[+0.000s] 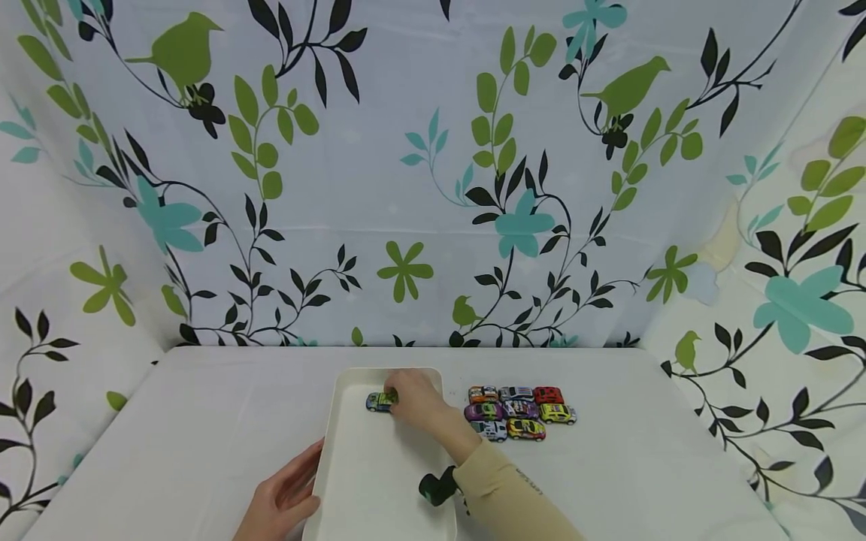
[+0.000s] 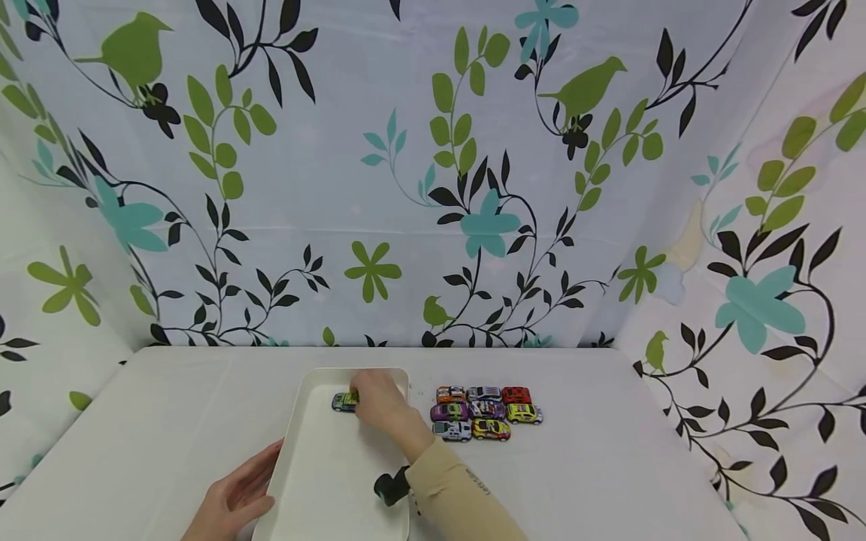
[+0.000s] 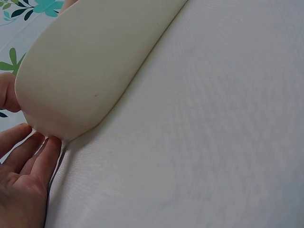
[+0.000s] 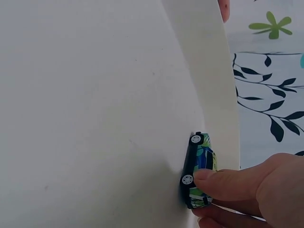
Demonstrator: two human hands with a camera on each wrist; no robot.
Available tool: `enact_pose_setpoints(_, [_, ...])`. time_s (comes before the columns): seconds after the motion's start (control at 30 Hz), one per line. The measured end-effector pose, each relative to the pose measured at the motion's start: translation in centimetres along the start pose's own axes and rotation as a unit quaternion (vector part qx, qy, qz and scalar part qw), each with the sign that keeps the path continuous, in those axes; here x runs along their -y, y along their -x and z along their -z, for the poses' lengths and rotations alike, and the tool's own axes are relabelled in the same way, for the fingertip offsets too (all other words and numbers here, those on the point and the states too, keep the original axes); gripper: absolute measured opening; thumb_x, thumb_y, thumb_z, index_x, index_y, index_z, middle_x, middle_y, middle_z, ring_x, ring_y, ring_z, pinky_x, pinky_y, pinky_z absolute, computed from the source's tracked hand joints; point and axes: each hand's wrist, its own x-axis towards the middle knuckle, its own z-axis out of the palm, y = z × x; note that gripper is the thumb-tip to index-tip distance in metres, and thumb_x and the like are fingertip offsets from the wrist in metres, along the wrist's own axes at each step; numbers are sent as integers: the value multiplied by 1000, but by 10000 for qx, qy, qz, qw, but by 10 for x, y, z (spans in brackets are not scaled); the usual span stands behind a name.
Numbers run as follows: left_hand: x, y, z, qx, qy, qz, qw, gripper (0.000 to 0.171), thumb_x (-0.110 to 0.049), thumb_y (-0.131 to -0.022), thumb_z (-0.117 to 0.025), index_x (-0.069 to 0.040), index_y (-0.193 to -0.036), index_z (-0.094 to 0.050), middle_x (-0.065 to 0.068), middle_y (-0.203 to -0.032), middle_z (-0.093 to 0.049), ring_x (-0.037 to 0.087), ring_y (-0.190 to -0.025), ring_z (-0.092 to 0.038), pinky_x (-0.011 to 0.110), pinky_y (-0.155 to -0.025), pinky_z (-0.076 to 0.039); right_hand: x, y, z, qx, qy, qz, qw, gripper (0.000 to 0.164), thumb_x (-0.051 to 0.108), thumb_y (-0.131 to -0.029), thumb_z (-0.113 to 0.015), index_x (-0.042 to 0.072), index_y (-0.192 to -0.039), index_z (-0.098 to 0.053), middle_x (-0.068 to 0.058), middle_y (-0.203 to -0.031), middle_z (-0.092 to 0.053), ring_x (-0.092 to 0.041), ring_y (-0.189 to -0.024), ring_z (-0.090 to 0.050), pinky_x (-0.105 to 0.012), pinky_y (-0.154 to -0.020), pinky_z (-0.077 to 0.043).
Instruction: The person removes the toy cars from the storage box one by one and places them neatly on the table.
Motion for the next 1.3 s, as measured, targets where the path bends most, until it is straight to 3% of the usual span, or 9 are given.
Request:
enact_pose_setpoints(0.17, [3,-1,3,193,104,-257,9994,68,15,-89,-58,27,-143,-20,-16,-144,-52,-3,-132,-47,15,-104,-45,-2,9,8,150,-298,-103,9994,20,4,-85,-77,8,-104,-73,-2,-103,-70,-13,-95,-61,-29,-88,-55])
enact_pose_setpoints(0.33, [4,-1,5,390,217,-548,9975,65,19,-89,-55,28,-142,-18,-11,-148,-50,0,-135,-45,16,-107,-43,-6,18,15,59,-343,59,9994,20,3,-86,-75,6,-106,-74,-3,-105,-72,-16,-99,-63,-31,-91,-55])
enact_pose_setpoints(0.5, [4,-1,5,360,200,-479,9980,65,17,-90,-55,27,-143,-19,-12,-148,-50,-1,-135,-45,15,-106,-44,-12,28,22,-105,-377,95,9992,20,5,-88,-74,7,-107,-75,-3,-106,-72,-19,-102,-63,-34,-91,-54])
enact_pose_setpoints(0.7, [4,0,4,356,187,-473,9981,65,17,-90,-55,27,-143,-19,-12,-148,-50,-1,-135,-45,14,-106,-43,-20,42,30,-160,-744,104,9970,21,5,-90,-72,6,-111,-74,-6,-108,-71,-19,-98,-65,-32,-82,-57])
enact_pose_setpoints(1.0, [3,0,2,276,124,-450,9985,65,18,-89,-55,27,-143,-20,-12,-148,-51,-2,-134,-46,15,-105,-44,-31,59,41,-330,-887,161,9954,22,5,-90,-71,6,-112,-75,-5,-110,-72,-20,-101,-67,-35,-86,-57])
enact_pose_setpoints(1.3, [5,0,3,307,87,-542,9980,63,19,-89,-54,28,-142,-21,-13,-148,-51,-2,-134,-46,15,-105,-45,-40,71,47,-550,-1032,125,9931,21,0,-88,-72,5,-108,-76,-5,-102,-72,-15,-87,-61,-25,-73,-52])
